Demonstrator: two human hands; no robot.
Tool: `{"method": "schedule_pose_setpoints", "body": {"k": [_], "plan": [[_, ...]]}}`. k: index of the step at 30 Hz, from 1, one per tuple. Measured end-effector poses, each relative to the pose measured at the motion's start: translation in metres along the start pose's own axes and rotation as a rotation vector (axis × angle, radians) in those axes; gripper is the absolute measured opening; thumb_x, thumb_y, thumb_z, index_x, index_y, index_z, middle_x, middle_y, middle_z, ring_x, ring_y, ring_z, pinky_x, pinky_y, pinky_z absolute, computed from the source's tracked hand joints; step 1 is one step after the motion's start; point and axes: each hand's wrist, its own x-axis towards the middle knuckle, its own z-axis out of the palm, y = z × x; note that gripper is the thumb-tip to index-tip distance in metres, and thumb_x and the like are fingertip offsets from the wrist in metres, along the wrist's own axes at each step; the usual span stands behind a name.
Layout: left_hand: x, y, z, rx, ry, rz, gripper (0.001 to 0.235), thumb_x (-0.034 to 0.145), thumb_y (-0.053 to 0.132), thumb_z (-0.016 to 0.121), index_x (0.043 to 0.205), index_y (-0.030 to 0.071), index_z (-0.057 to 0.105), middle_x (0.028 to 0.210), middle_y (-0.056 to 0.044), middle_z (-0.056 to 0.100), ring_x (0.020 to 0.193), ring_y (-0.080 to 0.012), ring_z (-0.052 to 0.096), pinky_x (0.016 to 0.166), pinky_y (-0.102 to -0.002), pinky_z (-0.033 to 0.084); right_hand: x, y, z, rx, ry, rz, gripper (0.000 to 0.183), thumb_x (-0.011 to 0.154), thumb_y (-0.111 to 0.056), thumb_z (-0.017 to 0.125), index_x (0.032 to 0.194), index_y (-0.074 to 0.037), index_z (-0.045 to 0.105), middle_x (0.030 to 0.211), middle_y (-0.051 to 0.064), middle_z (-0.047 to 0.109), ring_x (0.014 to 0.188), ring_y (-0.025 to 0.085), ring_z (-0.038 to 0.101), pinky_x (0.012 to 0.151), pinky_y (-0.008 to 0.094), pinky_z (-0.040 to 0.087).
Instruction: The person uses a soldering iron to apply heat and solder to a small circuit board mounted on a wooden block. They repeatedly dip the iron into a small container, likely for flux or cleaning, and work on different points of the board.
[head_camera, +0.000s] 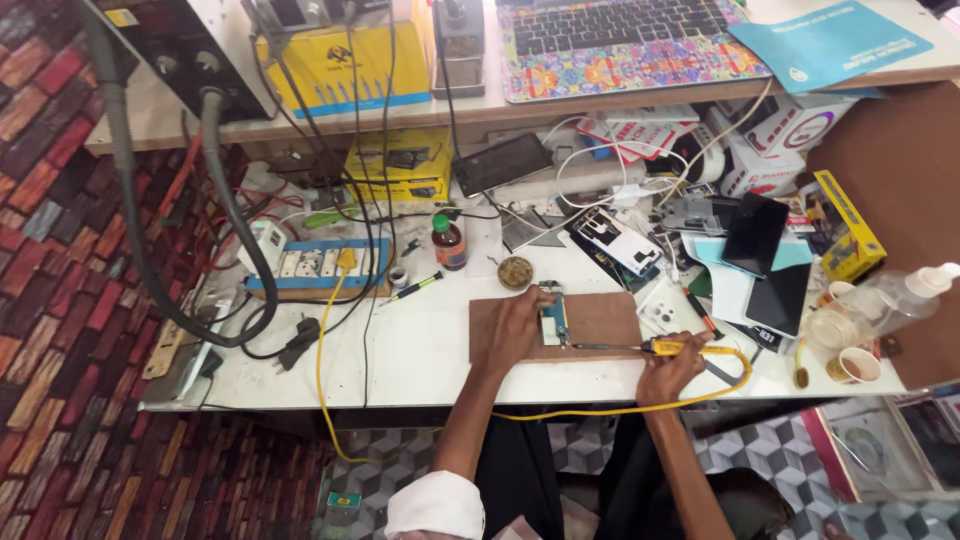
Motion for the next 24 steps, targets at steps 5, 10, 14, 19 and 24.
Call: {"method": "schedule_pose_setpoints", "body": {"k": [5,10,14,19,24], "plan": [[-0.001,0.010,-0.006,0.182,-0.041,-0.046,0.024,0.090,-0.010,0.049,0.107,0.000,0.062,0.107,-0.015,0.077,0.103,-0.0323,0.074,0.087,-0.041,0.059,-0.003,-0.001,0.009,-0.149,0.023,-0.070,0.059,0.101,-0.065,0.050,0.078,-0.011,0.045,0.064,0.000,0.048,0.052,0.008,0.042,0.047,0.023,0.033],[-0.002,0.013,-0.006,0.144,0.020,-0.050,0.020,0.092,-0.006,0.053,0.104,0.002,0.067,0.103,-0.015,0.077,0.100,-0.0313,0.075,0.084,-0.039,0.059,0.001,0.007,0.012,-0.141,0.132,-0.018,0.059,0.103,-0.060,0.058,0.075,-0.011,0.041,0.063,-0.002,0.042,0.051,0.008,0.038,0.046,0.026,0.029],[-0.002,0.016,-0.006,0.109,0.025,-0.088,0.022,0.094,-0.004,0.054,0.106,0.004,0.070,0.099,-0.014,0.077,0.097,-0.0276,0.077,0.081,-0.036,0.060,0.001,0.009,0.011,-0.177,0.116,-0.019,0.061,0.103,-0.059,0.060,0.073,-0.010,0.040,0.063,-0.002,0.044,0.052,0.008,0.040,0.046,0.025,0.029],[-0.001,0.024,-0.011,0.199,-0.011,-0.178,0.013,0.097,0.007,0.064,0.105,0.008,0.074,0.095,-0.013,0.077,0.090,-0.0293,0.076,0.075,-0.038,0.058,-0.006,0.006,0.017,-0.219,0.071,-0.059,0.064,0.103,-0.061,0.057,0.070,-0.008,0.042,0.061,-0.002,0.042,0.051,0.008,0.036,0.046,0.025,0.029],[-0.001,0.031,-0.010,0.162,0.028,-0.133,0.012,0.097,0.012,0.065,0.104,0.008,0.074,0.096,-0.011,0.078,0.092,-0.0277,0.077,0.076,-0.037,0.058,-0.011,-0.002,0.021,-0.248,0.024,-0.080,0.067,0.105,-0.060,0.056,0.070,-0.005,0.045,0.062,0.000,0.043,0.052,0.009,0.037,0.047,0.025,0.030]]}}
